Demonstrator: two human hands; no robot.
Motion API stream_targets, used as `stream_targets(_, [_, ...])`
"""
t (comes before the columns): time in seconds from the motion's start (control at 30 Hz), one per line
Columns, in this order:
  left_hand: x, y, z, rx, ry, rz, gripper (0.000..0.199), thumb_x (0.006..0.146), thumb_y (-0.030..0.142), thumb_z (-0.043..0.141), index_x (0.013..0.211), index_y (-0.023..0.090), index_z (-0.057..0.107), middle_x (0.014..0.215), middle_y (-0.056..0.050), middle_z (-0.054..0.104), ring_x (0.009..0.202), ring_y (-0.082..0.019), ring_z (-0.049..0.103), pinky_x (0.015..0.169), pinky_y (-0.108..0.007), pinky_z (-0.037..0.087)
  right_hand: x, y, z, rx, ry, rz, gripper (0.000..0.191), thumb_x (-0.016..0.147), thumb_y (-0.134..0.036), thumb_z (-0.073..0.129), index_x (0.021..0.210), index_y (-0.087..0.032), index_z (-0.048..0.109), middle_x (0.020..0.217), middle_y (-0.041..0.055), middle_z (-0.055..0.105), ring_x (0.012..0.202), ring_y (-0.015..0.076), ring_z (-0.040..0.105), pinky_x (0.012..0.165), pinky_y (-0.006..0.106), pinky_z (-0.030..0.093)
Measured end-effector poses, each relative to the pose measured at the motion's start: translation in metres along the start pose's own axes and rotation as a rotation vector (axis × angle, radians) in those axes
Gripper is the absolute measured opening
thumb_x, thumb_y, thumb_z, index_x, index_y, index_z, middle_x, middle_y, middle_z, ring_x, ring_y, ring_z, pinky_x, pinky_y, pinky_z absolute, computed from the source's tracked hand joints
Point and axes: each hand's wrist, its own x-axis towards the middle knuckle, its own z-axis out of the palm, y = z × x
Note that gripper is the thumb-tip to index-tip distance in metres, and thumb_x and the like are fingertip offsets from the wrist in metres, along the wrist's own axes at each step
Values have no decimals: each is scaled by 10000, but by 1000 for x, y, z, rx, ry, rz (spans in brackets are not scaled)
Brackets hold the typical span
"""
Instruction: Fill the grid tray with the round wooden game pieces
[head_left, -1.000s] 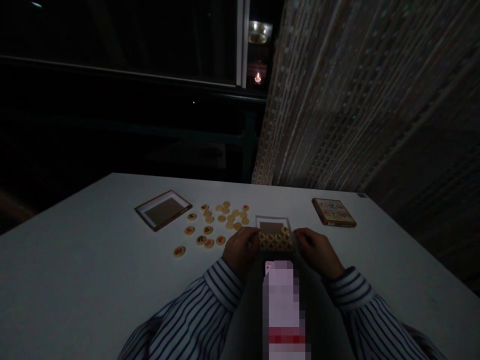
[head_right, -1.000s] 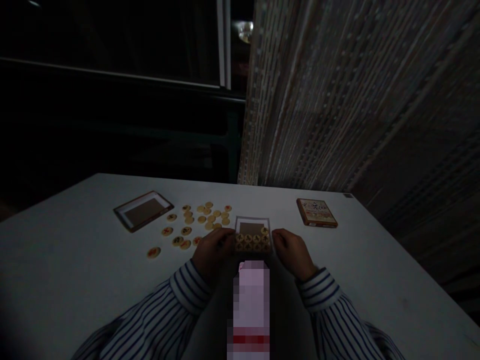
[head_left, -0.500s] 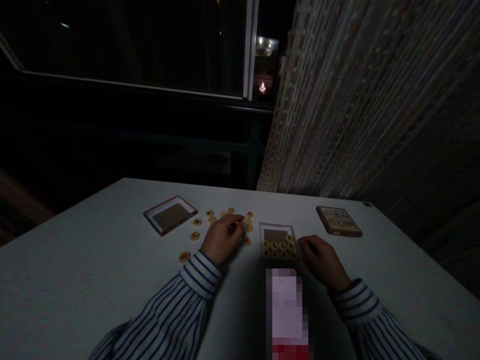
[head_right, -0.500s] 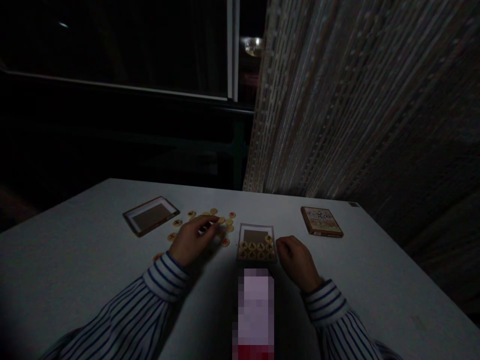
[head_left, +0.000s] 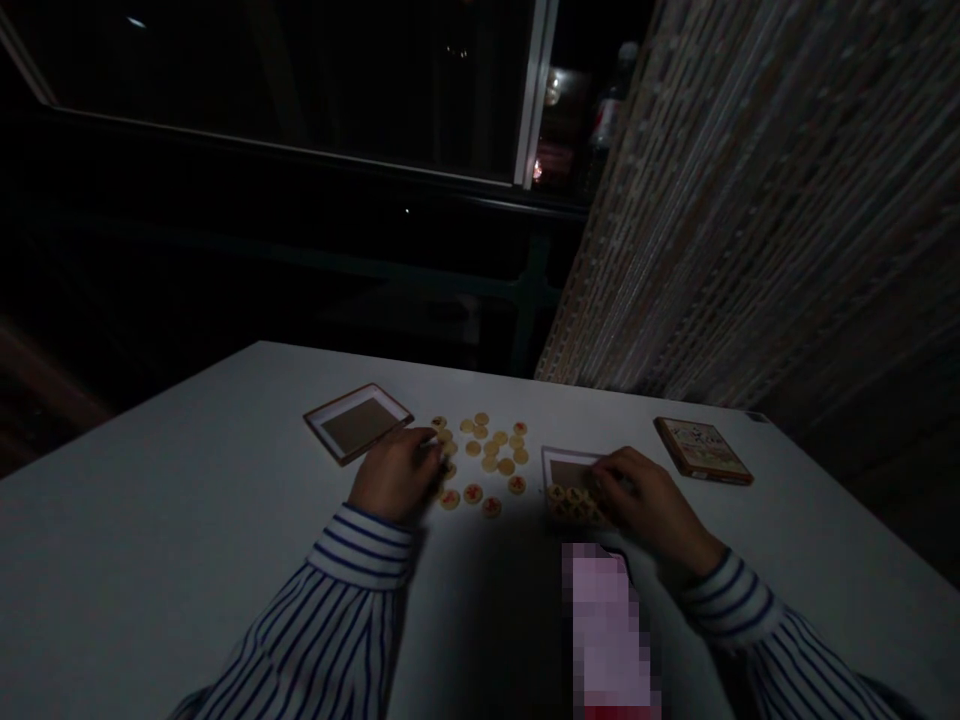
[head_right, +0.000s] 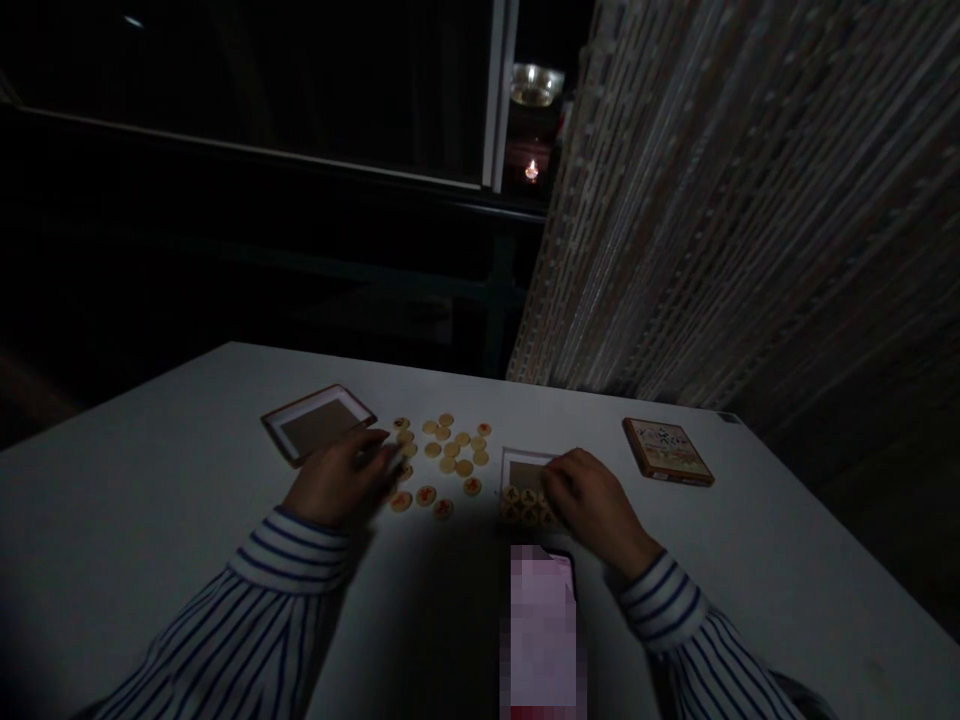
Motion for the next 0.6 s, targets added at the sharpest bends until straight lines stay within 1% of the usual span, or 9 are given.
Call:
stream_targets(0.07, [-2,0,0,75,-25,27,336,781,332,423,985,162,628,975,-94,663,897,-238,605,797,-334,449,14,-14,3,-30,-40,-51,232,856,-280,412,852,-181,623,832,53,584,794,157,533,733,286,409])
stream_targets(0.13, [-4,2,0,120,-58,44,299,779,318,429,946,171,629,951,-96,663,889,-244,604,778,-338,446,28,-29,8,-78,-81,-82,223,848,-265,423,842,-180,629,829,55,589,785,153,531,729,274,402])
stream_targets(0.17, [-5,5,0,140,-78,41,282,777,315,431,928,179,626,929,-98,664,868,-249,607,753,-344,448,35,-37,11,-101,-124,-107,227,850,-251,416,848,-176,631,838,58,593,792,151,531,731,266,399])
stream_targets(0.23, [-8,11,-1,168,-106,8,274,768,326,447,927,172,610,895,-112,660,847,-259,607,734,-353,442,48,-50,19,-159,-192,-143,242,856,-242,403,842,-174,635,835,57,598,794,144,531,731,253,389])
stream_targets(0.3, [-11,17,-1,205,-115,-46,272,769,331,448,939,164,580,862,-115,655,841,-261,606,730,-354,432,58,-62,28,-213,-227,-185,260,865,-251,391,826,-166,634,839,60,598,805,142,529,737,249,377])
stream_targets(0.33, [-12,19,-1,228,-123,-68,279,773,337,444,951,158,563,851,-116,652,837,-260,606,727,-353,428,62,-66,32,-233,-268,-212,276,872,-253,377,814,-164,632,840,59,599,793,136,528,730,245,374])
stream_targets(0.43, [-13,23,0,269,-158,-101,285,790,347,419,948,141,535,838,-123,644,826,-259,606,715,-350,420,71,-74,45,-259,-320,-260,296,879,-248,356,779,-155,619,829,60,599,802,133,526,753,247,362])
stream_targets(0.5, [-13,23,2,273,-167,-90,277,800,347,403,939,142,528,846,-124,643,836,-260,602,720,-354,415,75,-77,53,-275,-346,-283,294,878,-245,351,775,-154,612,823,63,602,814,138,527,782,259,350])
stream_targets(0.6, [-13,22,6,270,-172,-71,265,801,342,400,925,144,525,852,-122,644,842,-264,598,722,-363,412,80,-79,62,-286,-374,-295,280,870,-235,351,790,-156,608,840,64,602,817,142,524,773,262,348])
